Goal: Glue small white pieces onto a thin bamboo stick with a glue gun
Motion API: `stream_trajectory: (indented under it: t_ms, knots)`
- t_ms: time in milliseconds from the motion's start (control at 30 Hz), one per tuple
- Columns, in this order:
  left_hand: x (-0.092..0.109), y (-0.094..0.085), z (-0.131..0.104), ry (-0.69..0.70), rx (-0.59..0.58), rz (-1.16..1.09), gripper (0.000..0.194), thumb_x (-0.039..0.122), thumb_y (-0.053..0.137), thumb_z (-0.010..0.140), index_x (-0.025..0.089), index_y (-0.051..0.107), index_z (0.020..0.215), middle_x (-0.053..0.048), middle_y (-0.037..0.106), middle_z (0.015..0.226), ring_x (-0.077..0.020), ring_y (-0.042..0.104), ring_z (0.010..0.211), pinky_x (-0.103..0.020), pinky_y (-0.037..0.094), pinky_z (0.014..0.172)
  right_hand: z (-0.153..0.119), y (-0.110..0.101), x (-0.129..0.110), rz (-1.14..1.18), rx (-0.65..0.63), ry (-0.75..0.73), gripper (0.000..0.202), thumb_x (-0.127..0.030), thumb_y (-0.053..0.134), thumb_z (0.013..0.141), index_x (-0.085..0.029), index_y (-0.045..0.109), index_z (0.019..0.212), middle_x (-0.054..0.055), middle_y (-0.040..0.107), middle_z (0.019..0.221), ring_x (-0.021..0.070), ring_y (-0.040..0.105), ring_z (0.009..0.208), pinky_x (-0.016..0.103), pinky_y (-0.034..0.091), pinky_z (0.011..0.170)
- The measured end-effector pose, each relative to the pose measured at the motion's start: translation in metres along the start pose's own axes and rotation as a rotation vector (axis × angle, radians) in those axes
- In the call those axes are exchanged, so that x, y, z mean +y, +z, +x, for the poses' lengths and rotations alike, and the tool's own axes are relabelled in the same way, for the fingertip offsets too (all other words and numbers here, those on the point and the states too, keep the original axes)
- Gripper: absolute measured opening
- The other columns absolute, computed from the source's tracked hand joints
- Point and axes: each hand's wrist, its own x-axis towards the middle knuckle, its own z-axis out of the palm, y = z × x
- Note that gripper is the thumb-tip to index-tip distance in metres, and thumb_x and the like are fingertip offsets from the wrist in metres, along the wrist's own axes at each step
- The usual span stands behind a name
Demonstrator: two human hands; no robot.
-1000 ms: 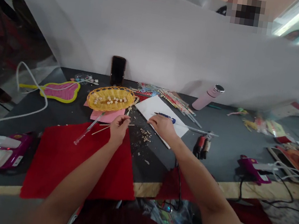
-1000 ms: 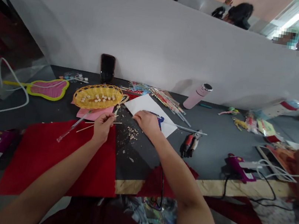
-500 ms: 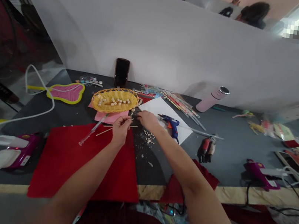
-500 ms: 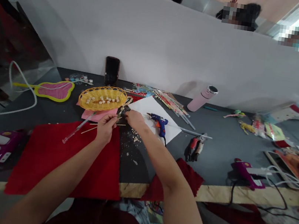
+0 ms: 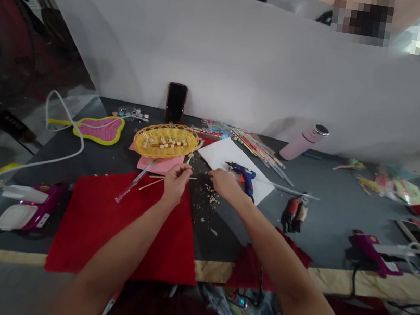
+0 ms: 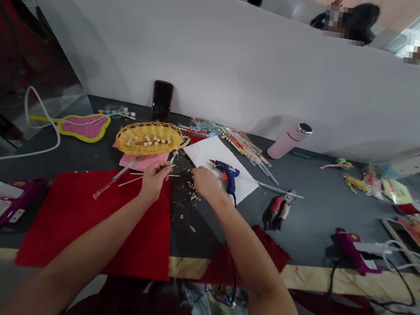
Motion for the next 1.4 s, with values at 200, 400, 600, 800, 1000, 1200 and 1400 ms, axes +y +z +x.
stream_trajectory:
  t_ms: [200, 400, 600, 800, 1000, 1200, 1400]
  knots:
    - [0.002, -0.003, -0.001, 0.008, -0.008, -0.005, 0.016, 0.026, 0.064, 0.067, 0.015, 0.062, 0.079, 0.002, 0.056, 0.062, -0.0053, 0.042, 0.048, -0.019, 0.033, 0.047, 0.000, 0.002, -0.009, 0.010, 0.053, 0.025, 0.028, -0.028, 0.045, 0.089, -0.015, 0.056, 0.111, 0.014, 0.061, 0.108, 0.0194, 0.058, 0.098, 0.025, 0.041, 0.083]
    - [-0.001, -0.004, 0.000, 0.016, -0.013, -0.006, 0.018, 0.027, 0.065, 0.067, 0.015, 0.062, 0.080, 0.002, 0.056, 0.063, -0.0055, 0.042, 0.048, -0.019, 0.033, 0.047, 0.007, 0.005, -0.011, -0.004, 0.047, 0.089, 0.024, -0.020, 0.041, 0.089, -0.012, 0.060, 0.102, 0.019, 0.063, 0.100, 0.0259, 0.061, 0.094, 0.033, 0.045, 0.076]
    - [0.000, -0.003, 0.001, 0.000, -0.025, -0.010, 0.017, 0.025, 0.064, 0.067, 0.015, 0.062, 0.080, 0.002, 0.056, 0.060, -0.0052, 0.042, 0.046, -0.019, 0.032, 0.046, 0.018, 0.001, -0.014, 0.005, 0.109, 0.066, 0.030, -0.025, 0.033, 0.093, -0.013, 0.053, 0.111, 0.017, 0.061, 0.108, 0.0222, 0.060, 0.096, 0.028, 0.044, 0.078]
    - [0.002, -0.003, 0.001, 0.004, -0.032, -0.013, 0.016, 0.025, 0.063, 0.068, 0.014, 0.062, 0.080, 0.002, 0.056, 0.060, -0.0053, 0.042, 0.047, -0.019, 0.033, 0.046, 0.024, 0.005, -0.018, 0.018, 0.085, 0.037, 0.024, -0.026, 0.041, 0.091, -0.011, 0.059, 0.098, 0.014, 0.064, 0.098, 0.0220, 0.060, 0.095, 0.028, 0.042, 0.077]
    - [0.001, -0.005, -0.001, 0.024, -0.061, 0.069, 0.018, 0.026, 0.064, 0.068, 0.015, 0.063, 0.083, 0.001, 0.057, 0.063, -0.0064, 0.044, 0.049, -0.019, 0.035, 0.047, 0.011, 0.011, -0.021, 0.048, 0.102, -0.007, 0.019, -0.014, 0.042, 0.087, -0.012, 0.056, 0.099, 0.014, 0.061, 0.099, 0.0211, 0.060, 0.089, 0.027, 0.041, 0.074]
    - [0.007, -0.006, -0.007, -0.034, -0.190, 0.096, 0.028, 0.034, 0.065, 0.070, 0.016, 0.065, 0.092, -0.002, 0.062, 0.074, -0.0092, 0.050, 0.056, -0.022, 0.041, 0.053, -0.013, -0.003, -0.022, 0.149, 0.265, -0.095, 0.020, -0.020, 0.036, 0.092, -0.016, 0.054, 0.101, 0.008, 0.059, 0.100, 0.0166, 0.054, 0.093, 0.026, 0.039, 0.079]
    - [0.031, 0.006, -0.019, -0.181, -0.425, 0.026, 0.030, 0.043, 0.067, 0.067, 0.014, 0.066, 0.075, 0.000, 0.055, 0.059, -0.0104, 0.049, 0.054, -0.023, 0.041, 0.053, -0.046, -0.007, -0.025, 0.468, 0.604, -0.307, 0.017, -0.018, 0.043, 0.088, -0.018, 0.060, 0.088, 0.007, 0.056, 0.089, 0.0184, 0.049, 0.091, 0.031, 0.041, 0.083]
